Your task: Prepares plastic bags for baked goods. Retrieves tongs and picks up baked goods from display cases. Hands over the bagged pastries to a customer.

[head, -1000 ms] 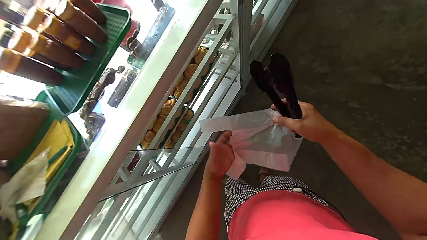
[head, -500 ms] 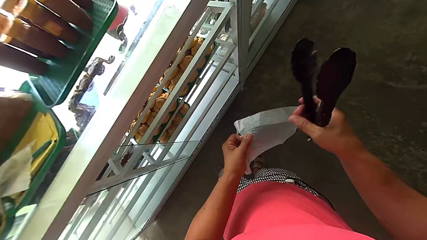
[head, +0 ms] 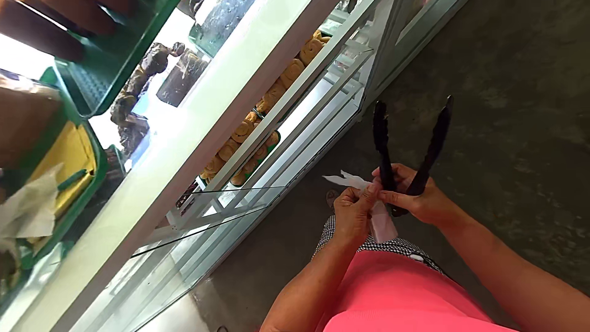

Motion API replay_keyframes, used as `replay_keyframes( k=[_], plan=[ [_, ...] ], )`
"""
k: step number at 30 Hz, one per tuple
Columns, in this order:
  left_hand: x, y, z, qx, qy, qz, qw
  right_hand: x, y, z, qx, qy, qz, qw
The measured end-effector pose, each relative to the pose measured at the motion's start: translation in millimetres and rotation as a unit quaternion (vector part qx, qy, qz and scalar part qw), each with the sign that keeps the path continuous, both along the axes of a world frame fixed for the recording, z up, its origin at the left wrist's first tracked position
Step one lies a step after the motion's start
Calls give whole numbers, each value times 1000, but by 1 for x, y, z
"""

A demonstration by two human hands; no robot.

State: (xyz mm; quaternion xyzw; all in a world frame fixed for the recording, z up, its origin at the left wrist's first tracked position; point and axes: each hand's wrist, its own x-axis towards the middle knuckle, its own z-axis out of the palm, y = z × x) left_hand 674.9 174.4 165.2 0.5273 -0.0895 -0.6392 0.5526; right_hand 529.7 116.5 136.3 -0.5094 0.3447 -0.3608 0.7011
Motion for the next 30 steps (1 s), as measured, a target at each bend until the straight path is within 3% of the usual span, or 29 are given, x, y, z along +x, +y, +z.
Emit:
replay_keyframes(
  k=[3, 6, 10, 13, 15, 17, 20, 22, 24, 26, 28, 30],
  plan=[
    [22, -13, -20, -38, -57, -26, 997, 9, -15, -3, -10, 83, -75, 994],
    [44, -28, -36, -14, -76, 27, 997, 3, -35, -17, -2, 184, -156, 970],
    [67, -47, -25, 68, 76, 142, 985, -29, -50, -54, 32, 285, -198, 937],
    [60, -62, -22, 81, 108, 180, 974, -45, -57, -76, 76, 357, -103, 925],
    [41, -69, -32, 50, -46, 113, 991, -52, -66, -72, 44, 382, 6, 923],
    [21, -74, -39, -7, -211, -15, 977, -49, -83, -49, -7, 353, 99, 930],
    [-23, -74, -32, -85, -241, -100, 962, -34, -106, -22, -89, 237, 225, 941],
    [-32, -69, -29, -92, -335, -122, 930, -26, -126, -34, -152, 209, 265, 929],
    [-18, -52, -38, -15, -501, -172, 848, -27, -147, -54, -171, 258, 270, 912],
    [-1, -24, -55, 123, -567, -196, 791, -31, -169, -64, -138, 350, 296, 878],
    [13, 6, -64, 223, -545, -176, 789, -32, -191, -69, -78, 421, 351, 833],
    [18, 33, -68, 241, -516, -111, 815, -28, -210, -76, -49, 455, 372, 807]
  ],
)
